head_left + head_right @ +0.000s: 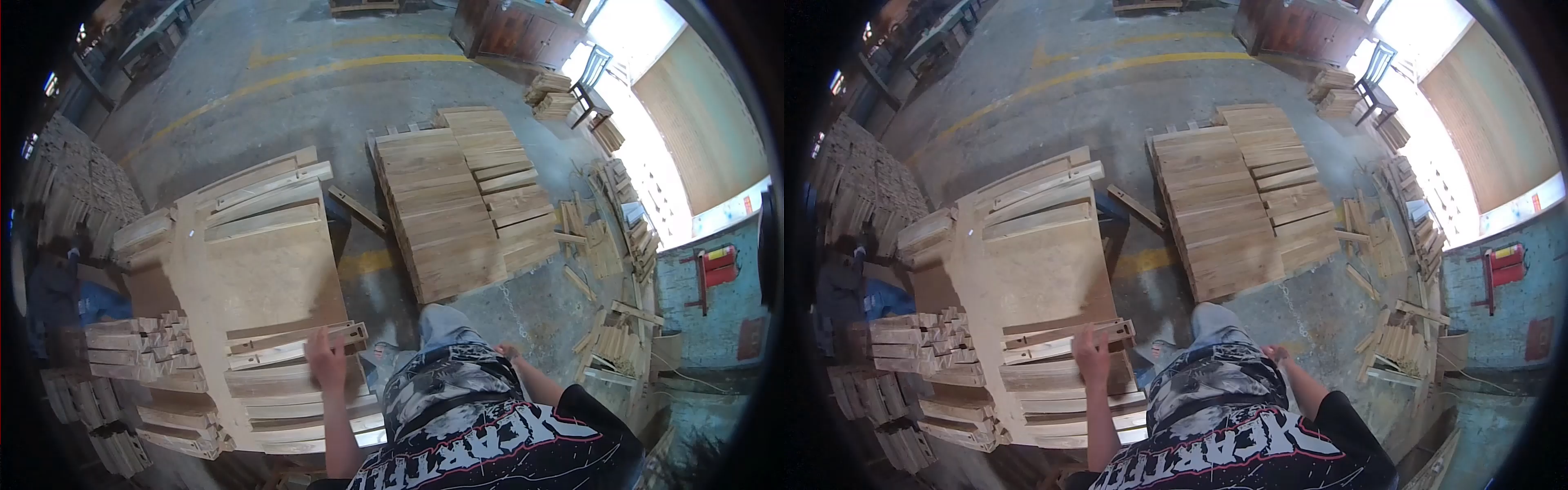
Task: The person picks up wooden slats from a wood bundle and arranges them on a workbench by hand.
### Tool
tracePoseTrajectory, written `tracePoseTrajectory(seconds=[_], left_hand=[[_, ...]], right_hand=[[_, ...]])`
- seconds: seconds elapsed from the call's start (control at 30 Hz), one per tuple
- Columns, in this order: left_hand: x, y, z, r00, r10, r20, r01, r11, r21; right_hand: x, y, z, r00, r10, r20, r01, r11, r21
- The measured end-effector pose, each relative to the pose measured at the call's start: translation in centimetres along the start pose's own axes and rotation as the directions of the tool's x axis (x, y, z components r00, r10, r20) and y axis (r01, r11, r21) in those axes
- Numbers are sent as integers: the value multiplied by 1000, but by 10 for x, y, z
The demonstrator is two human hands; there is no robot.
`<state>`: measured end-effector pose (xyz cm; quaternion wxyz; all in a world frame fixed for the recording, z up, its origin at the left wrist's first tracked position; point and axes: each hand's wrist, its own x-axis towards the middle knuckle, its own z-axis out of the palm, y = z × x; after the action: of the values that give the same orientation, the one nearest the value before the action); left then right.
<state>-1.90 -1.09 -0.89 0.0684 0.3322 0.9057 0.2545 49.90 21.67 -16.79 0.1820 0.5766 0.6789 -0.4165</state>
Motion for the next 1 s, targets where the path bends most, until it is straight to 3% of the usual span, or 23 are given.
tracePoseTrajectory(seconds=[0.07,0.13,0.27,0.33,0.43,0.53,0.63,0.7,0.77,0.87,0.9,0.97,1.0], left_hand=[[-3,24,1,1000,-23,-17,21,991,-131],[-9,55,6,997,-71,-9,66,968,-242],[-16,106,42,998,30,54,-10,940,-340],[-18,125,75,990,83,115,-37,936,-351],[-34,147,139,957,86,277,-38,984,-174],[-52,180,188,914,10,406,49,990,-135],[-83,207,229,766,-186,615,189,980,61],[-113,207,268,755,-211,621,181,977,111],[-123,220,281,685,-249,685,251,963,98],[-110,258,259,768,-375,520,402,913,65],[-110,265,258,758,-388,525,398,912,100],[-104,270,257,742,-405,534,370,912,177],[-102,269,261,722,-391,571,336,920,204]], right_hand=[[50,84,52,1000,-21,-15,23,991,129],[41,88,50,985,124,121,-156,939,307],[-18,16,-24,983,185,3,-178,938,299],[-38,-16,-65,967,255,-12,-220,856,468],[-7,31,-79,994,49,-96,-35,990,137],[16,72,-110,994,61,-93,-40,976,215],[38,143,-135,998,63,-9,-45,802,596],[33,152,-175,983,167,80,-183,811,556],[38,200,-189,905,390,170,-403,656,638],[84,286,-191,852,472,228,-495,582,645],[100,310,-190,831,493,259,-527,548,649],[139,353,-189,828,457,326,-490,306,816],[137,332,-200,881,430,199,-407,473,782]])
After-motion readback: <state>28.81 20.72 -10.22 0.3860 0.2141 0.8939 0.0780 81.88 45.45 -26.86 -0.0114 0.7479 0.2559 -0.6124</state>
